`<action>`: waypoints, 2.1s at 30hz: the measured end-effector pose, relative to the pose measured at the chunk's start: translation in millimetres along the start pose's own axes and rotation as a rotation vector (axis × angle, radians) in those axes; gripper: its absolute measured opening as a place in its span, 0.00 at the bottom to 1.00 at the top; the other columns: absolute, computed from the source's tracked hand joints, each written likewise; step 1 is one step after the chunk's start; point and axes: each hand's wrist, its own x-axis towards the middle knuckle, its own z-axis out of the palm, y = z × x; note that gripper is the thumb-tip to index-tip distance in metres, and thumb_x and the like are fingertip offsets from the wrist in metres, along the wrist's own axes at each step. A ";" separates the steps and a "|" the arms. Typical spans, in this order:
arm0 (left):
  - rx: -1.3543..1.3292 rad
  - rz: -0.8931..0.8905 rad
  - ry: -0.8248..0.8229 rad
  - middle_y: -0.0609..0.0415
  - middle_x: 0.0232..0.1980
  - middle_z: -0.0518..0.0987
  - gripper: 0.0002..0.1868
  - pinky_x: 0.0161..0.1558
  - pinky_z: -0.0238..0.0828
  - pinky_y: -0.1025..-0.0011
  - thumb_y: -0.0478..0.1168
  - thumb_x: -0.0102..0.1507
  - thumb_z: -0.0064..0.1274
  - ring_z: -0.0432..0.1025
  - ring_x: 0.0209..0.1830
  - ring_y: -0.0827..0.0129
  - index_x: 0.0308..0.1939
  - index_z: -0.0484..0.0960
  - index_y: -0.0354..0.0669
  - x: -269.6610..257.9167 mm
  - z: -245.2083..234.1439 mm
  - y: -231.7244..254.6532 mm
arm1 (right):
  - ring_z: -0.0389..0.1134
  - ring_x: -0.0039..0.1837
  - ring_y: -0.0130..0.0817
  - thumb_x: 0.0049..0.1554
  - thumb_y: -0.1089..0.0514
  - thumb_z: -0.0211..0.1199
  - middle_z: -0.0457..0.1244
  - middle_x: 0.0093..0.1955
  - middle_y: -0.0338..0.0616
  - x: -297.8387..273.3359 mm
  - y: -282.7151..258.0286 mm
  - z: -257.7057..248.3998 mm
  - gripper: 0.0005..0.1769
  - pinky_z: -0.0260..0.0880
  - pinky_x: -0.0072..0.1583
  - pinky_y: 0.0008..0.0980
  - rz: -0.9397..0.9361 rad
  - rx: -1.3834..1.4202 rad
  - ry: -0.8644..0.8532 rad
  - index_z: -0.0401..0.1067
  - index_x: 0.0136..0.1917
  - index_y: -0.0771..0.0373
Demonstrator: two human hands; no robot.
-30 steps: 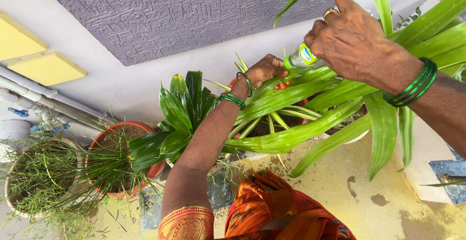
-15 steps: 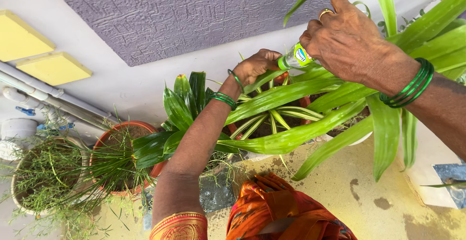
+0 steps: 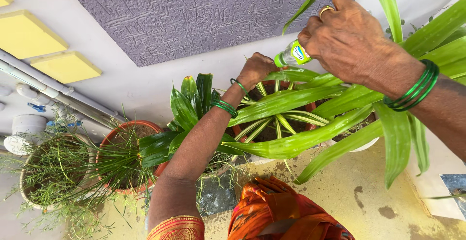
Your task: The person waters potted plants using a plastic bottle, moving from one container to another and pouring water onto the soil.
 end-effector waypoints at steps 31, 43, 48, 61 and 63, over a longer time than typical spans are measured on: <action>0.447 0.026 0.243 0.47 0.20 0.74 0.25 0.25 0.61 0.65 0.57 0.60 0.66 0.61 0.17 0.70 0.21 0.82 0.41 -68.1 -119.9 -4.4 | 0.70 0.46 0.32 0.55 0.52 0.59 0.67 0.40 0.35 49.0 -15.8 -17.8 0.07 0.62 0.54 0.38 -0.104 0.043 0.212 0.75 0.43 0.52; -0.691 0.132 -0.281 0.41 0.46 0.82 0.20 0.35 0.74 0.76 0.22 0.61 0.50 0.78 0.35 0.70 0.58 0.77 0.26 -107.7 -144.5 27.8 | 0.71 0.47 0.30 0.56 0.51 0.58 0.69 0.44 0.35 20.5 2.7 -11.1 0.10 0.62 0.56 0.39 -0.014 0.023 0.172 0.75 0.49 0.52; -0.481 0.123 0.018 0.42 0.39 0.84 0.19 0.29 0.76 0.76 0.21 0.60 0.50 0.81 0.30 0.68 0.55 0.81 0.27 -129.4 -159.0 59.2 | 0.71 0.50 0.30 0.59 0.49 0.56 0.70 0.45 0.34 -15.7 22.4 -4.9 0.10 0.63 0.59 0.39 0.027 -0.033 0.060 0.75 0.50 0.51; 0.172 0.909 0.877 0.50 0.44 0.85 0.09 0.41 0.76 0.73 0.24 0.64 0.58 0.77 0.38 0.68 0.46 0.85 0.35 -97.3 -99.2 98.9 | 0.73 0.49 0.25 0.46 0.37 0.63 0.69 0.48 0.31 -116.2 58.9 -7.3 0.31 0.72 0.48 0.26 0.229 -0.052 -0.228 0.75 0.60 0.50; -0.311 0.856 0.593 0.53 0.51 0.85 0.14 0.46 0.80 0.73 0.24 0.68 0.44 0.77 0.49 0.70 0.43 0.85 0.41 -66.7 -42.8 102.1 | 0.72 0.50 0.23 0.50 0.36 0.65 0.69 0.46 0.32 -122.7 66.1 1.4 0.32 0.72 0.48 0.23 0.238 -0.078 -0.412 0.73 0.63 0.53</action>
